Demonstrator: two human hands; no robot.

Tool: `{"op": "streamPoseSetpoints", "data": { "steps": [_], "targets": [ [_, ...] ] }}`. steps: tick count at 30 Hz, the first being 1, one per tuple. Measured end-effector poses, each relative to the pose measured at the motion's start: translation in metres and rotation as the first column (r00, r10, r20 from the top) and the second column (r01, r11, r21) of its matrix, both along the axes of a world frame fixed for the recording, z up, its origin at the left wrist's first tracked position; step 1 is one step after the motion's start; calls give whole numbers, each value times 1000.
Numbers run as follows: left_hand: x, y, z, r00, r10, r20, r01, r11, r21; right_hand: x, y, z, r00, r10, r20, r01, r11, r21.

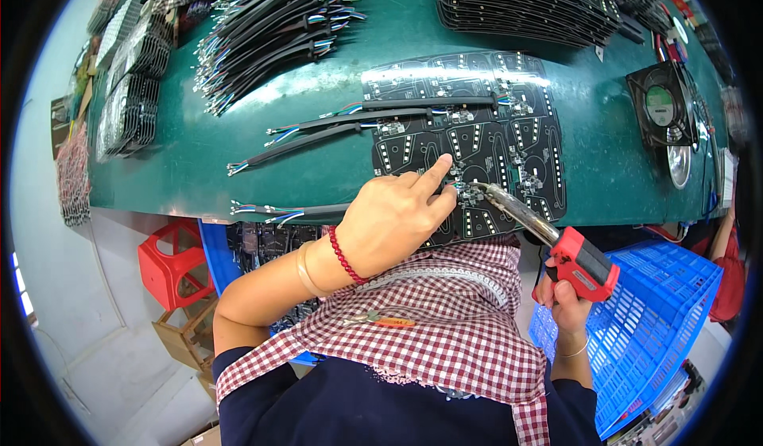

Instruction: The person solders wires onto circuit boards using a soldering iron, places a completed board into a plastic crate, and takes another board from a stack to solder more wires onto it.

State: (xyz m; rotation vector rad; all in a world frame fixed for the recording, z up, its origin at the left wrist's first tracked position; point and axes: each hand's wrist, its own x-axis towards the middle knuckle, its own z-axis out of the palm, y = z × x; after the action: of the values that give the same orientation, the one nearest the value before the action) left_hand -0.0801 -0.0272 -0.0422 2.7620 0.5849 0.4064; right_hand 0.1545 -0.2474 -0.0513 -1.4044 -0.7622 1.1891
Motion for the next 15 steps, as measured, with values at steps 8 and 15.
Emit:
{"op": "streamPoseSetpoints", "data": {
  "steps": [8, 15],
  "targets": [
    [3, 1, 0, 1000, 15, 5, -15, 999, -44, 10, 5, 2, 999, 37, -37, -41, 994, -99],
    [-1, -3, 0, 999, 35, 10, -35, 998, -44, 11, 4, 6, 991, 11, -131, -30, 989, -145]
  ]
}}
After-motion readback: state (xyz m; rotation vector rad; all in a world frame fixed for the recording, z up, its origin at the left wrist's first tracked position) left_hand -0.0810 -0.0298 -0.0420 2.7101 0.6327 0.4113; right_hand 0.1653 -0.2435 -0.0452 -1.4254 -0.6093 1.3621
